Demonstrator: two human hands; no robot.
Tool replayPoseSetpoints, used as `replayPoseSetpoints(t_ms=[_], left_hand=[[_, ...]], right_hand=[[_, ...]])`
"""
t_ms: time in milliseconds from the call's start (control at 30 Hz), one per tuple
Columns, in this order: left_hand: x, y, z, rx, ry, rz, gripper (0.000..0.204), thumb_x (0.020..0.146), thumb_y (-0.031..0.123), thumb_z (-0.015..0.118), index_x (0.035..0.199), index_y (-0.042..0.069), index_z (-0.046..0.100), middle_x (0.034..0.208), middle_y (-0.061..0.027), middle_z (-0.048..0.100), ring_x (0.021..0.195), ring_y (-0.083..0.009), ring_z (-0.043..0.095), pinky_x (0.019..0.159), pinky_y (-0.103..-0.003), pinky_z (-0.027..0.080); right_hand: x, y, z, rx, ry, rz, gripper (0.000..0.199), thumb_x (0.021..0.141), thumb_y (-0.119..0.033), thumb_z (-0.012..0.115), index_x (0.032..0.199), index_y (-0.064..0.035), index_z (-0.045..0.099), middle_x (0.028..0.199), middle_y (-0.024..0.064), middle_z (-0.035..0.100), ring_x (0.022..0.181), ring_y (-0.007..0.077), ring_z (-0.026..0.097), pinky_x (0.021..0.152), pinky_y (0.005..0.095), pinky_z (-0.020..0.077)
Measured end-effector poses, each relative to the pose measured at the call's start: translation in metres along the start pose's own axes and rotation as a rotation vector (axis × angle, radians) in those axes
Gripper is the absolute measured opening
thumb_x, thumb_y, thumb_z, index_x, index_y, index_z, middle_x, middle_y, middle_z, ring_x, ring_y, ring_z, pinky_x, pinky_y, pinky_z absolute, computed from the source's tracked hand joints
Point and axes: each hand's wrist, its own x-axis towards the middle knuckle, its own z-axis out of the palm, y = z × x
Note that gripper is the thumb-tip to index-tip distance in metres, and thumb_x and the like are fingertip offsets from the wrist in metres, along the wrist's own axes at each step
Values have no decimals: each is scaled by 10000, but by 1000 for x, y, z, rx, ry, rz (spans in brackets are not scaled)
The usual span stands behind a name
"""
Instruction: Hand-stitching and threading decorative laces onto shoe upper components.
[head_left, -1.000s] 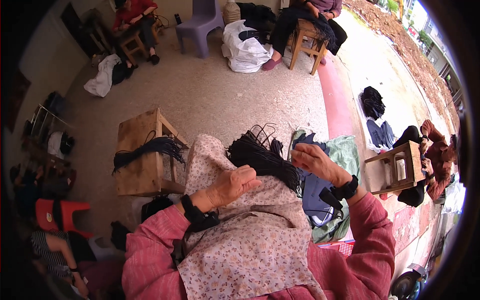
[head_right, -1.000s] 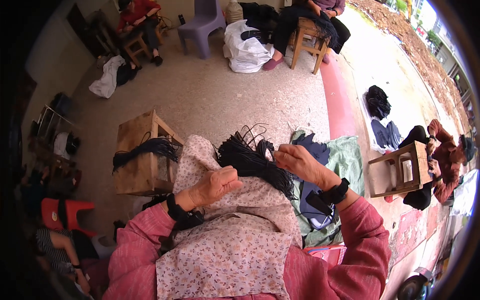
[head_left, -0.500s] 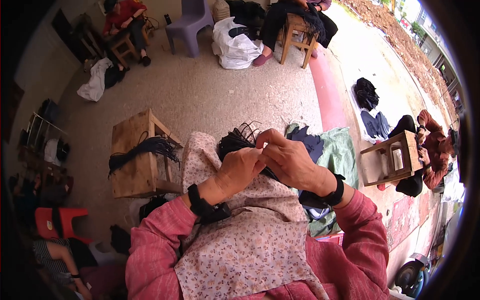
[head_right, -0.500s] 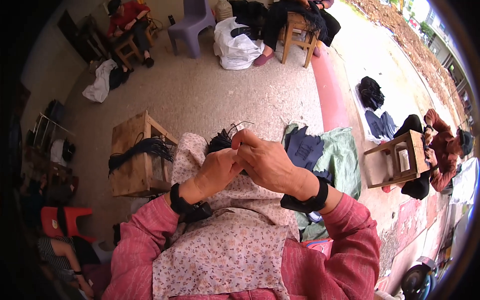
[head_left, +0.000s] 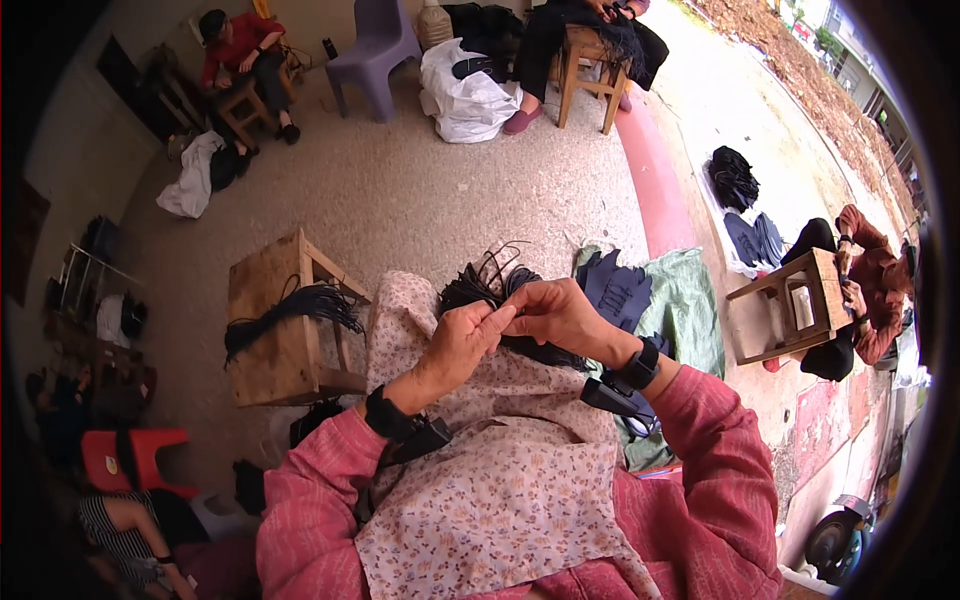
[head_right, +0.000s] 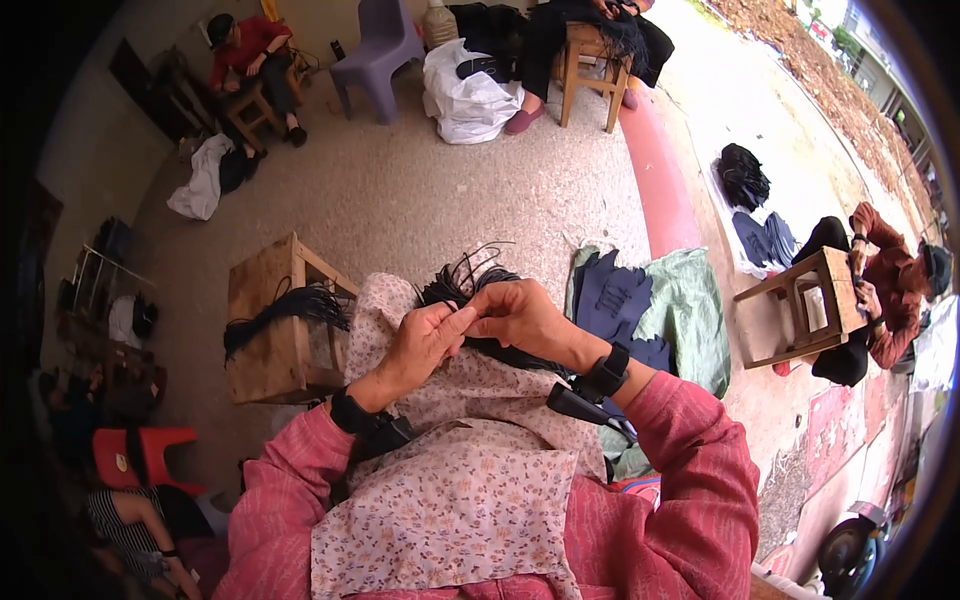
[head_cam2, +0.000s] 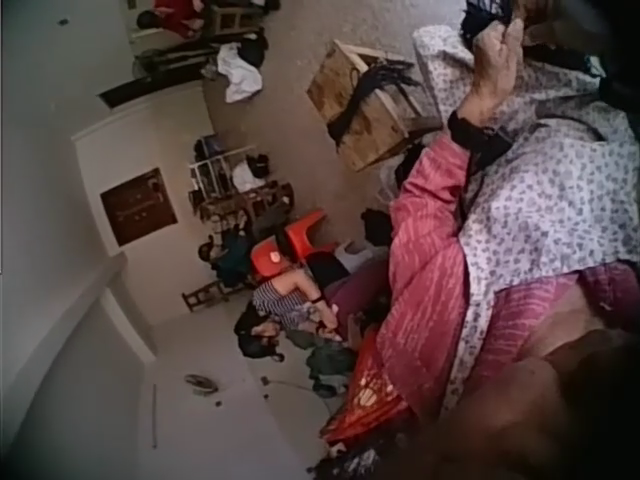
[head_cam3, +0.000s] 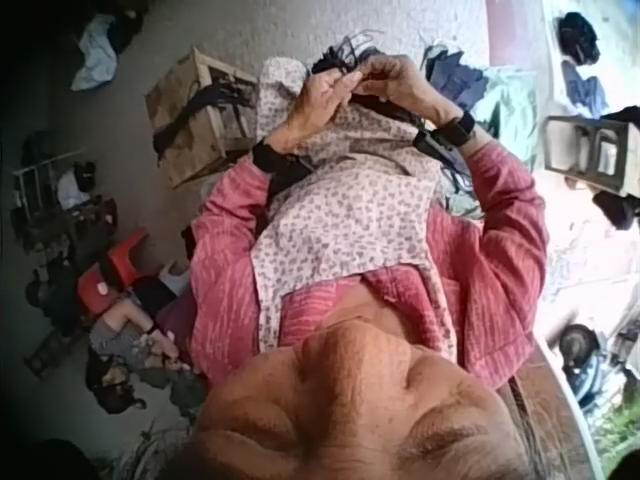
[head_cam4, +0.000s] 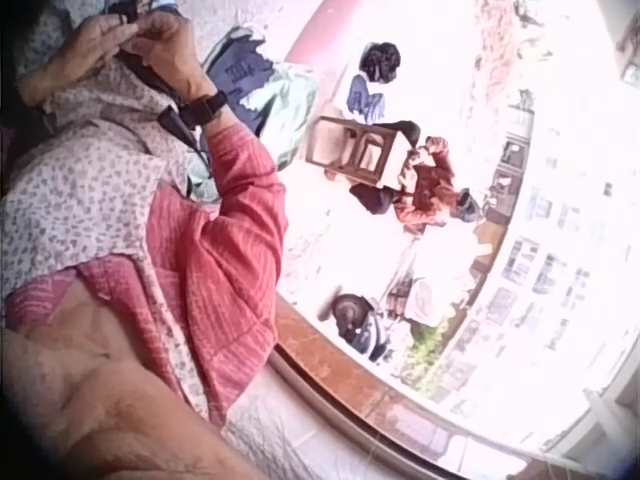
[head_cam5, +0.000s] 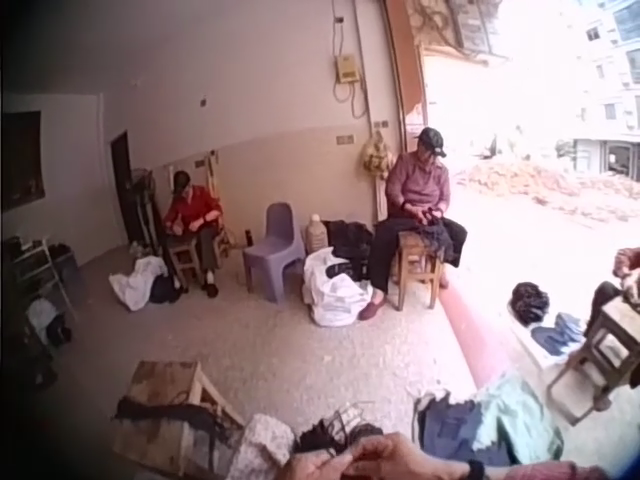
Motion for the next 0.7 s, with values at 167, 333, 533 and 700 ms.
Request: replayPoseSetpoints(t_ms=[167, 333, 533, 700], left_hand=[[-12, 10, -18, -514, -124, -52, 375, 1007, 378, 497, 777, 82, 506, 838, -68, 622, 671, -92, 550, 568, -216, 459], [-26, 23, -27, -453, -104, -8, 342, 1007, 336, 509, 832, 48, 567, 958, -91, 639, 773, -106, 563, 649, -236, 473], [-16, 30, -26, -26, 60, 240, 249, 946, 204, 617, 765, 33, 619, 1203, -85, 564, 1071, -149, 490, 924, -295, 378], [2, 15, -22, 46, 178, 256, 229, 914, 213, 653, 775, 32, 651, 1119, -74, 586, 994, -163, 528, 840, -276, 422]], right_hand=[[-4, -9, 0, 9, 23, 138, 106, 919, -109, 656, 986, -28, 648, 814, -10, 665, 640, 21, 543, 500, 183, 426], [-6, -9, 3, 107, -38, 118, 125, 940, -149, 630, 1011, -48, 616, 865, -1, 665, 626, 33, 541, 493, 183, 424], [0, -17, 16, -72, -34, 160, 102, 937, -139, 614, 970, -44, 631, 833, -6, 647, 632, 38, 551, 499, 190, 436], [2, -21, 18, -199, -112, 90, 149, 935, -171, 631, 871, -42, 667, 721, -23, 609, 597, 38, 546, 499, 201, 446]])
